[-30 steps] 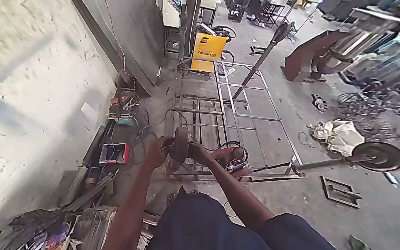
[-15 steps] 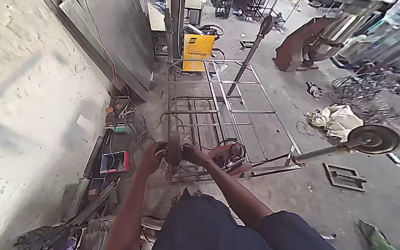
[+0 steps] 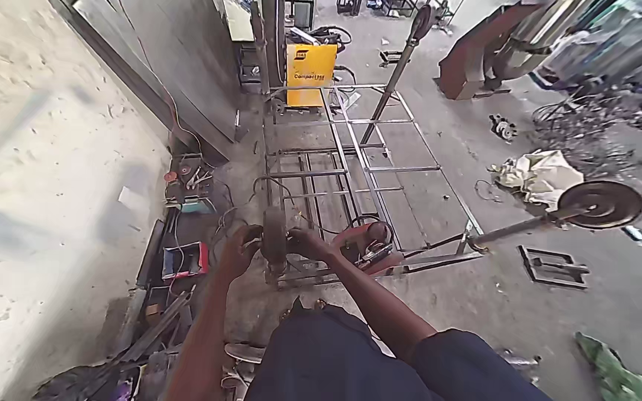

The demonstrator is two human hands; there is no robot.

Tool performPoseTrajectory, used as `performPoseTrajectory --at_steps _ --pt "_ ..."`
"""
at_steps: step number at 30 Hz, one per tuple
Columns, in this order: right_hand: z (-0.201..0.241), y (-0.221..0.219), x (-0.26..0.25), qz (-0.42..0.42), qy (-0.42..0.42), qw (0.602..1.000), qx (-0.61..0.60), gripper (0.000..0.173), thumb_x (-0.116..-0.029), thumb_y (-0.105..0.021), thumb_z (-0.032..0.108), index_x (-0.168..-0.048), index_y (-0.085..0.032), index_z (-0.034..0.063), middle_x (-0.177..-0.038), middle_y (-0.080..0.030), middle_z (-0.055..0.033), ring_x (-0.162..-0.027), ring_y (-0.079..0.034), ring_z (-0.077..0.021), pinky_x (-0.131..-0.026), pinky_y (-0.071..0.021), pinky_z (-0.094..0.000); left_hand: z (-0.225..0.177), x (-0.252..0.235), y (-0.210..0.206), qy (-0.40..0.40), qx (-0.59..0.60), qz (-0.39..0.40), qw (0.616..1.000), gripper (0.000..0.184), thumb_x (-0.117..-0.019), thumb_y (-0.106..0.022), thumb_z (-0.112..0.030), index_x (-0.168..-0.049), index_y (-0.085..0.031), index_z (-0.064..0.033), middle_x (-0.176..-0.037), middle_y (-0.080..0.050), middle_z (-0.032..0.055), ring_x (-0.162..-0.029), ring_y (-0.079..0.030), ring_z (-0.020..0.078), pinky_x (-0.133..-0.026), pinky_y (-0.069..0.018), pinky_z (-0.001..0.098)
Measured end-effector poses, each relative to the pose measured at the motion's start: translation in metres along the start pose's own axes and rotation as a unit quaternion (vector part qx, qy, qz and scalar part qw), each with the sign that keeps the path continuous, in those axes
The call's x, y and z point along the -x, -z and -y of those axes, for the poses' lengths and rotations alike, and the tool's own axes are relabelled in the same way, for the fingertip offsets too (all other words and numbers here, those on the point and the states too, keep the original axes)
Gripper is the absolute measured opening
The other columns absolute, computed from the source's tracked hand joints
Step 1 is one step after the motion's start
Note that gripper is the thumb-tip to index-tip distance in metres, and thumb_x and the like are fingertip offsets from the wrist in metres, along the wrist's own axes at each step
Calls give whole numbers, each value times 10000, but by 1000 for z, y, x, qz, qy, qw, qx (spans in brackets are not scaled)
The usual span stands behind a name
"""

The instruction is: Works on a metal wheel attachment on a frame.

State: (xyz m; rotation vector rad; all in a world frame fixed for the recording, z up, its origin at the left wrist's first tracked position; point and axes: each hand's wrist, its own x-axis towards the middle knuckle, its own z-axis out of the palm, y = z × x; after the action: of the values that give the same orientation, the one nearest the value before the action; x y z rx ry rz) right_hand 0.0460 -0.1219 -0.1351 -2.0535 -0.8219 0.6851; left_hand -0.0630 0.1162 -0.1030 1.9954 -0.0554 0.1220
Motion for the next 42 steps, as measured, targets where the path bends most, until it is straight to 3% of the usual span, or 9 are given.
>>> performPoseTrajectory --at_steps 4,8,14,20,27,32,37,40,42 --pt "2 -2 1 -11 2 1000 -7 383 -930 -741 271 -1232 -697 40 -1237 -680 -138 -1046 -693 -201 -982 -558 -397 -26 0 13 -6 49 -32 998 511 -921 -684 -125 -1408 -549 -47 -1355 -647 98 -1218 -646 188 -1047 -547 395" --pt "1 -3 3 -17 6 1000 -21 386 -928 -745 255 -1234 -698 25 -1248 -675 -153 -1046 -693 -214 -978 -560 -404 -76 -13 23 -127 -102 -25 986 482 -874 -720 -320 -1293 -662 -88 -1409 -592 71 -1330 -540 215 -1117 -468 453" --pt "11 0 8 -14 1 1000 -23 343 -933 -742 234 -1199 -711 19 -1213 -677 -163 -1057 -678 -227 -981 -550 -413 -123 -56 -7 -94 -477 160 859 514 -785 -726 -537 -1226 -723 -272 -1492 -541 29 -1427 -433 321 -1074 -403 639" --pt "0 -5 3 -14 5 1000 -13 374 -931 -754 300 -1231 -709 81 -1267 -677 -107 -1078 -683 -185 -1007 -547 -387 -140 -79 -35 5 -586 244 773 361 -775 -732 -529 -957 -767 -219 -1261 -660 34 -1127 -607 341 -915 -452 672" --pt "-2 -5 4 -6 -3 1000 -16 361 -945 -739 294 -1230 -701 77 -1273 -671 -118 -1085 -680 -207 -1013 -539 -418 -134 -93 -40 0 -582 272 767 292 -784 -788 -433 -878 -733 -162 -1144 -676 50 -1043 -637 341 -840 -519 639" --pt "-10 -7 3 -15 10 1000 -20 383 -943 -745 294 -1250 -691 71 -1286 -665 -110 -1084 -677 -204 -1007 -541 -411 -117 -105 -34 12 -573 292 765 408 -681 -800 -562 -853 -732 -199 -1141 -690 5 -1001 -666 293 -777 -540 640" --pt "-15 -9 1 -20 22 999 -26 385 -931 -763 301 -1243 -701 84 -1285 -665 -97 -1078 -682 -183 -998 -556 -393 -122 -103 -40 8 -596 283 751 317 -687 -791 -480 -802 -703 -197 -1054 -692 11 -949 -663 297 -748 -539 618" --pt "-16 -9 0 -15 18 999 -26 399 -934 -758 303 -1266 -693 91 -1297 -661 -94 -1076 -684 -181 -1001 -555 -393 -116 -106 -37 -6 -576 283 767 281 -740 -773 -448 -830 -720 -187 -1026 -701 28 -931 -678 296 -749 -552 617" --pt "-16 -9 0 -15 16 999 -28 412 -937 -754 302 -1287 -685 95 -1307 -658 -98 -1079 -685 -187 -998 -556 -396 -113 -114 -27 9 -517 307 799 230 -866 -725 -389 -921 -752 -168 -1046 -710 62 -972 -685 300 -800 -560 610"
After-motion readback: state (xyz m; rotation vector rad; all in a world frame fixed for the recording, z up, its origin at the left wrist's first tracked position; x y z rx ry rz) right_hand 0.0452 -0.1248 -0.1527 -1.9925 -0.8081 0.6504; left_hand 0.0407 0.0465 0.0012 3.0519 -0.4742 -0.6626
